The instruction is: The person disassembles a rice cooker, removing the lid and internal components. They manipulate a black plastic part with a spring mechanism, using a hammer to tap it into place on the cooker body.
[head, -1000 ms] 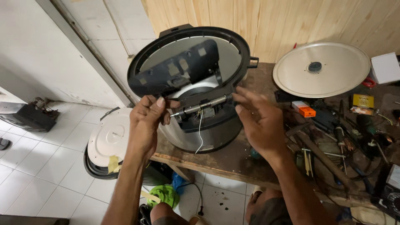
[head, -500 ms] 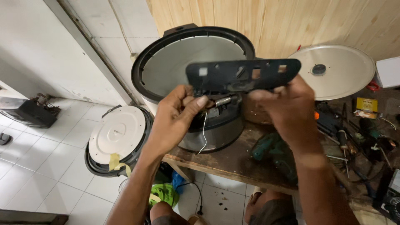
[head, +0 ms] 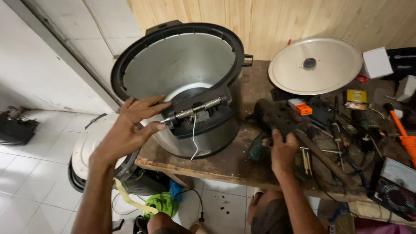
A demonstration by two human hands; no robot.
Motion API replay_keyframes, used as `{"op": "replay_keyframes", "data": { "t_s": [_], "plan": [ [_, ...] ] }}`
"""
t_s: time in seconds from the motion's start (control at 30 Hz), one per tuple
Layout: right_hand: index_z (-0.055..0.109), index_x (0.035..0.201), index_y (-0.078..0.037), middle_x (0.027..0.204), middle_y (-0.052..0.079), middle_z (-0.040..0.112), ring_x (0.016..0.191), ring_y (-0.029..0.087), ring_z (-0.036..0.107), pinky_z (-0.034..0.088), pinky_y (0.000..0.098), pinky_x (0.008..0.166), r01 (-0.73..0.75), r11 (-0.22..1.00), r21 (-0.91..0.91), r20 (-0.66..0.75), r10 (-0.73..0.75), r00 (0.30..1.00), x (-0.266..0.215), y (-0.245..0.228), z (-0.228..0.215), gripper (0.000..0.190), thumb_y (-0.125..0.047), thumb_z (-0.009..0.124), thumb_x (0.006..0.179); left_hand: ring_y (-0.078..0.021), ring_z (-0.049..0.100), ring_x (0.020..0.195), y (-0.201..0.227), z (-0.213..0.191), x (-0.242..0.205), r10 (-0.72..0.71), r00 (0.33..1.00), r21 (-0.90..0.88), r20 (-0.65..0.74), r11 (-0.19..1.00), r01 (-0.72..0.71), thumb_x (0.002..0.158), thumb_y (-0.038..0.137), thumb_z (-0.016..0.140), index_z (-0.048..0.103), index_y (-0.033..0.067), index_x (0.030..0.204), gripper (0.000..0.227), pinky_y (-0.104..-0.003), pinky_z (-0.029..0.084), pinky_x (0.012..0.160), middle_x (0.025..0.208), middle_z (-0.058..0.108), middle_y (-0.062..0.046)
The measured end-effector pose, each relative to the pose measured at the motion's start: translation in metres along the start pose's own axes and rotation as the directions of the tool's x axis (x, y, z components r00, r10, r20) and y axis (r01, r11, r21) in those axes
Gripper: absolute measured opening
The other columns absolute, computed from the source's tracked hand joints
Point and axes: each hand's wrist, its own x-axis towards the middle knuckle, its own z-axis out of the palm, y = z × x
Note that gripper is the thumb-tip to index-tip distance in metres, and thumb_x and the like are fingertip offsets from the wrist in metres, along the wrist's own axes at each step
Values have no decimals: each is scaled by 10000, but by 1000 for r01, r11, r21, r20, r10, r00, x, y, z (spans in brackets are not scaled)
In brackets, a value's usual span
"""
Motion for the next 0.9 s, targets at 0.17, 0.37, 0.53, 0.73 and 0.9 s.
{"op": "replay_keyframes", "data": {
  "t_s": [0.17,0.37,0.53,0.73,0.9],
  "plan": [
    [782,1289,80,1223,361,748,1214,552,688,527,642,1078,340,937,77,55,-345,937,17,-6,39,346,-191,696,1092,-412,647,1433,-15,20,-5,110,976,72,-188,993,-98,1017,442,767,748,231,1486,516,-676,229,1271,1459,748,-157],
    [761,1323,100,1160,326,750,1167,495,716,549,578,1094,637,734,-235,250,-588,769,12,-6,74,409,-135,683,998,-364,692,1355,-20,35,-13,223,941,288,-256,946,-146,1058,522,666,750,286,1507,514,-572,344,1184,1404,757,-113],
    [738,1381,42,1159,265,749,1107,398,734,582,479,1010,532,777,-337,412,-387,825,-11,-56,2,443,-197,728,1007,-356,678,1279,-1,75,-9,268,879,345,-393,930,-130,1019,396,775,797,242,1433,442,-553,287,1170,1379,746,-136],
    [790,1296,-183,1103,82,755,1021,310,781,642,468,827,423,503,-754,277,-340,899,51,40,-71,468,-471,805,927,-307,682,1195,27,109,7,268,820,394,-506,917,-56,933,459,846,825,264,1326,439,-524,268,1087,1318,762,-116],
    [774,1288,-40,1167,198,744,1086,384,766,687,508,737,341,468,-815,303,-158,940,89,70,-78,505,-438,750,978,-344,619,1266,41,113,11,250,850,263,-464,955,-138,967,534,793,781,272,1413,517,-548,259,1069,1388,727,-113]
  ]
}}
